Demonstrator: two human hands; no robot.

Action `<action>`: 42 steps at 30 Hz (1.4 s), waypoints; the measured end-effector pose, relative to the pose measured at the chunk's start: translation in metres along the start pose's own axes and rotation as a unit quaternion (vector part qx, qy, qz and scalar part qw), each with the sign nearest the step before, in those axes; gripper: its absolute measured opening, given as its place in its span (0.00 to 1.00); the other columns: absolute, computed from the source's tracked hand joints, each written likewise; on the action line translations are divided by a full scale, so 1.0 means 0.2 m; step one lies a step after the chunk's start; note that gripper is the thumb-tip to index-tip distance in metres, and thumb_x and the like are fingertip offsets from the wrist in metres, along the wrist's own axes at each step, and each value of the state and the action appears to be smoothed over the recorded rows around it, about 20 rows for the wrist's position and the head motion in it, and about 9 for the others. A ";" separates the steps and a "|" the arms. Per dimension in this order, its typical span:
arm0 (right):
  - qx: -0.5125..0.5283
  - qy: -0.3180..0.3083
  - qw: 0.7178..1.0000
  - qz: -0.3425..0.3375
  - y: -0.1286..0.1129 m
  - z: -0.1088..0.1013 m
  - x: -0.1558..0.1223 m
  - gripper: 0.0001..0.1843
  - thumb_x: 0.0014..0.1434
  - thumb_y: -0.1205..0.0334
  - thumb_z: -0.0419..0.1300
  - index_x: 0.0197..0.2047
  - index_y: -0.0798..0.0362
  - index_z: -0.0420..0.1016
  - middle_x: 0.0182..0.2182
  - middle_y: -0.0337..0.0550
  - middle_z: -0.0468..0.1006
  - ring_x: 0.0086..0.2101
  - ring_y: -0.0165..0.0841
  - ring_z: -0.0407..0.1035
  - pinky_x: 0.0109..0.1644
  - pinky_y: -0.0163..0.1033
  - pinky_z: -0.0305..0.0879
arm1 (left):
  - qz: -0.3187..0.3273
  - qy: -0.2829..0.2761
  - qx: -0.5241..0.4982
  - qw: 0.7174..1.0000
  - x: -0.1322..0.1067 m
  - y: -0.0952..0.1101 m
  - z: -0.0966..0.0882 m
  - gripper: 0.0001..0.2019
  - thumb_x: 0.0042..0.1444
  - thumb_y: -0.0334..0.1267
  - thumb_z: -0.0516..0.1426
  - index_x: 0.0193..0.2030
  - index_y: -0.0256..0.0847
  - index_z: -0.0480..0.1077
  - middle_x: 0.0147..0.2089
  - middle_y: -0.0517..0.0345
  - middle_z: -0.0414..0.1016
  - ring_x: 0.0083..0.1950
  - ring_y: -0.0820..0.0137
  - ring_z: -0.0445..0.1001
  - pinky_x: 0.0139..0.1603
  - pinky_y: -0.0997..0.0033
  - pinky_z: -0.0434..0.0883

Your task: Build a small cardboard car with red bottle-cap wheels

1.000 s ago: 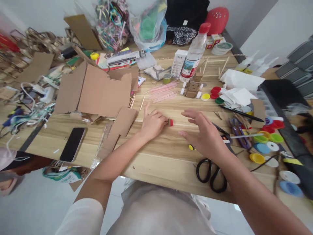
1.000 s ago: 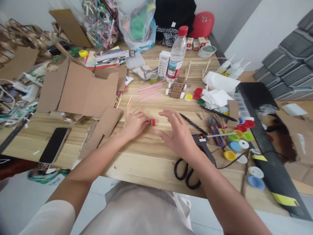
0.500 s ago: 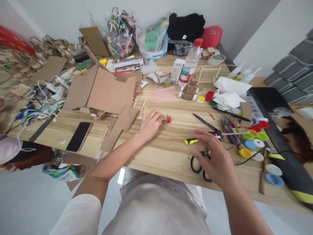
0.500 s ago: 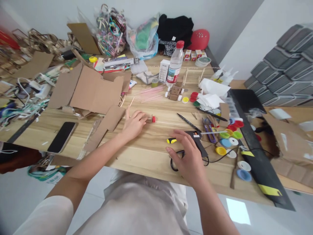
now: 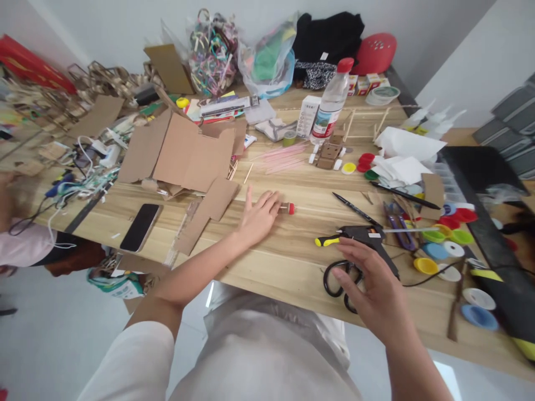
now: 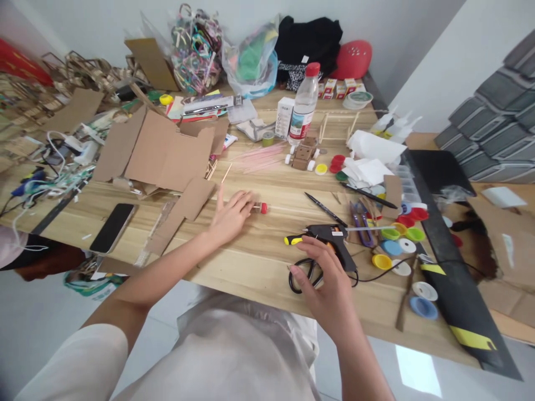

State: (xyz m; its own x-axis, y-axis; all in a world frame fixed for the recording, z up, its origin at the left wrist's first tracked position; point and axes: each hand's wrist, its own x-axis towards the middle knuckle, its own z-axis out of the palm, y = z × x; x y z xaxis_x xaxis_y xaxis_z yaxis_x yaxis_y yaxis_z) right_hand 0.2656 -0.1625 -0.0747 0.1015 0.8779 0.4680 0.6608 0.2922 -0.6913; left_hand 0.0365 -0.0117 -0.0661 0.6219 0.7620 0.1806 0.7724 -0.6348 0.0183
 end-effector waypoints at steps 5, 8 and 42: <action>-0.010 0.004 1.000 -0.019 -0.01 0.03 0.03 0.12 0.71 0.49 0.59 0.52 0.42 0.77 0.50 0.52 0.85 0.50 0.49 0.82 0.50 0.56 0.81 | 0.010 -0.033 0.021 0.999 -0.05 0.02 -0.01 0.24 0.72 0.33 0.51 0.73 0.42 0.68 0.77 0.42 0.64 0.77 0.50 0.65 0.80 0.27 0.49; -0.006 -0.017 0.999 -0.032 -0.03 0.04 0.05 0.12 0.71 0.51 0.59 0.54 0.42 0.76 0.52 0.52 0.85 0.51 0.49 0.82 0.50 0.56 0.81 | -0.002 -0.052 0.012 0.999 -0.03 0.02 -0.01 0.25 0.72 0.35 0.51 0.74 0.40 0.66 0.78 0.42 0.62 0.78 0.49 0.63 0.79 0.26 0.51; -0.344 -0.400 0.845 -0.080 -0.19 0.47 0.81 0.16 0.68 0.69 0.53 0.45 0.58 0.84 0.41 0.59 0.87 0.46 0.48 0.78 0.53 0.48 0.60 | -0.136 -0.001 -0.180 0.974 -0.04 -0.20 -0.07 0.22 0.66 0.38 0.61 0.66 0.48 0.73 0.65 0.47 0.79 0.69 0.54 0.73 0.81 0.34 0.50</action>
State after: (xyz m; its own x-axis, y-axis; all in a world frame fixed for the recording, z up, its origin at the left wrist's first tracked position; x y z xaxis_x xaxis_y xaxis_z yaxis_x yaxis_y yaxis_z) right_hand 0.1877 0.0038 -0.0243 -0.3847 0.9038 -0.1877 0.9224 0.3841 -0.0407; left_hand -0.0019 0.0063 -0.0543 0.4016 0.9082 0.1182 0.8137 -0.4130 0.4091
